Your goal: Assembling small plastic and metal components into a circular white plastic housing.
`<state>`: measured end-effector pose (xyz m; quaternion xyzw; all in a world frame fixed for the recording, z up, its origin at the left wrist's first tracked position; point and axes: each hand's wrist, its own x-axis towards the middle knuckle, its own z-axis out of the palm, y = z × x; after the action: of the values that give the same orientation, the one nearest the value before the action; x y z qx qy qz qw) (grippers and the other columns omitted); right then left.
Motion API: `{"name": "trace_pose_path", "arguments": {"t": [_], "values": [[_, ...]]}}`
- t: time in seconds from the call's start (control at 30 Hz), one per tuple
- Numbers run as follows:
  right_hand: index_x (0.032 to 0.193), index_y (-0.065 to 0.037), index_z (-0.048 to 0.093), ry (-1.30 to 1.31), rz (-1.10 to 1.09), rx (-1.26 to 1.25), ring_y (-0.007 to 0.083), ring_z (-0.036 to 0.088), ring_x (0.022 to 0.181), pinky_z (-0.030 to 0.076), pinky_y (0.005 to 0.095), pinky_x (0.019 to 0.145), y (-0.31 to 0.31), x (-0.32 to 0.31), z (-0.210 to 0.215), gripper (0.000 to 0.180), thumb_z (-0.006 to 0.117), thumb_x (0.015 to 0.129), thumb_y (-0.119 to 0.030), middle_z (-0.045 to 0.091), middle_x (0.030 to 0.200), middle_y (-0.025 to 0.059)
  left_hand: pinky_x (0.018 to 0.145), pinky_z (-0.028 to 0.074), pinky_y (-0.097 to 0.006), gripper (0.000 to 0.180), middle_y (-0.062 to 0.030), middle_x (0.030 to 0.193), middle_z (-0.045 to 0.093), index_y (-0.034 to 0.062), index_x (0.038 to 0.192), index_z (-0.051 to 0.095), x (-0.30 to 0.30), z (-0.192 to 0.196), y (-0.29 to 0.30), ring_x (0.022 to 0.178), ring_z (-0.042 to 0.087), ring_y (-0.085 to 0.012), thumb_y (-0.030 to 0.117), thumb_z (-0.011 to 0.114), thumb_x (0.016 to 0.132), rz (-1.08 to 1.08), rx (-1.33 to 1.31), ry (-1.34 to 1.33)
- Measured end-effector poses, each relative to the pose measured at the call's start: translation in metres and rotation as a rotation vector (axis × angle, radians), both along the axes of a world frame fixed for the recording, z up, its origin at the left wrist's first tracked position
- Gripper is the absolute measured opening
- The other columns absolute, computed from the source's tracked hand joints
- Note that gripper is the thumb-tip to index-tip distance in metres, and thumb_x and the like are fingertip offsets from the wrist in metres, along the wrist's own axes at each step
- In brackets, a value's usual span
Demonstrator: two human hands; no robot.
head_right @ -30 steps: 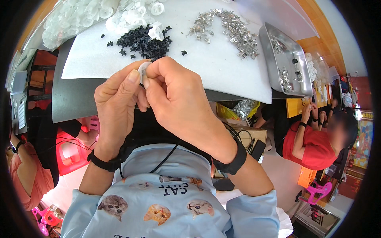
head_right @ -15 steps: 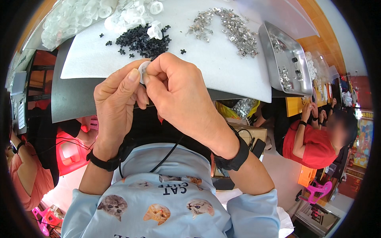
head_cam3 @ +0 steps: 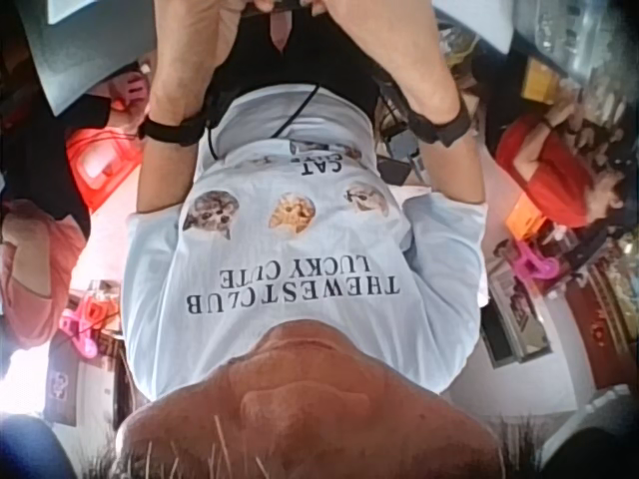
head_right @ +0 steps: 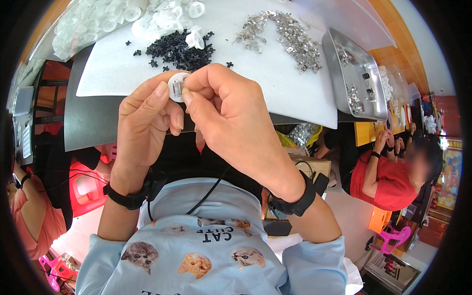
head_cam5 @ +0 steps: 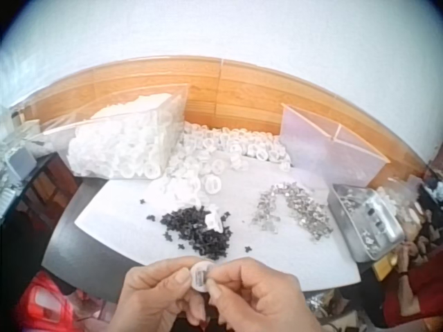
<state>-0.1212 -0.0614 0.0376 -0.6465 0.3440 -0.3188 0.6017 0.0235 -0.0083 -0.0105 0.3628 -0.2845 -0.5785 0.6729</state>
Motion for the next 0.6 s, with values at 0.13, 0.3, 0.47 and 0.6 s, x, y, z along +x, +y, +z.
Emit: {"name": "trace_pose_path", "arguments": {"t": [0.13,0.3,0.47,0.6], "values": [[0.085,0.003,0.051,0.003,0.017,-0.014,0.0058,0.051,0.049,0.041,0.0214,0.040,-0.0033,0.0012,-0.0026,0.005,0.052,0.089,0.000,0.056,0.067,0.0034,0.053,0.051,-0.022,0.029,-0.0072,0.080,0.064,-0.0044,0.115,0.060,0.0003,0.0011,0.0001,0.062,0.061,-0.0111,0.016,0.055,0.095,-0.020,-0.010,0.026],[0.087,0.000,0.055,0.050,0.027,-0.008,0.0007,0.049,0.058,0.038,0.0153,0.049,-0.0049,0.0024,-0.0060,0.004,0.057,0.089,-0.003,0.056,0.071,-0.0012,0.053,0.050,-0.021,0.029,-0.0071,0.076,0.064,-0.0043,0.117,0.059,-0.0008,0.0016,0.0012,0.061,0.059,-0.0103,0.015,0.052,0.095,0.003,0.006,-0.025],[0.086,0.000,0.055,0.078,0.029,-0.004,0.0009,0.049,0.058,0.038,0.0156,0.048,-0.0060,0.0033,-0.0041,0.004,0.056,0.089,-0.003,0.056,0.071,-0.0007,0.054,0.050,-0.021,0.027,-0.0062,0.076,0.064,-0.0025,0.113,0.063,-0.0025,0.0004,0.0011,0.061,0.060,-0.0102,0.015,0.057,0.093,0.022,-0.015,-0.045],[0.085,0.000,0.055,0.086,0.029,0.018,0.0013,0.049,0.056,0.039,0.0162,0.046,-0.0081,0.0039,-0.0041,0.006,0.057,0.089,-0.004,0.056,0.070,-0.0005,0.053,0.049,-0.020,0.026,-0.0060,0.074,0.064,-0.0025,0.112,0.063,-0.0051,0.0017,0.0002,0.060,0.059,-0.0095,0.014,0.057,0.093,0.051,0.000,-0.080]]}}
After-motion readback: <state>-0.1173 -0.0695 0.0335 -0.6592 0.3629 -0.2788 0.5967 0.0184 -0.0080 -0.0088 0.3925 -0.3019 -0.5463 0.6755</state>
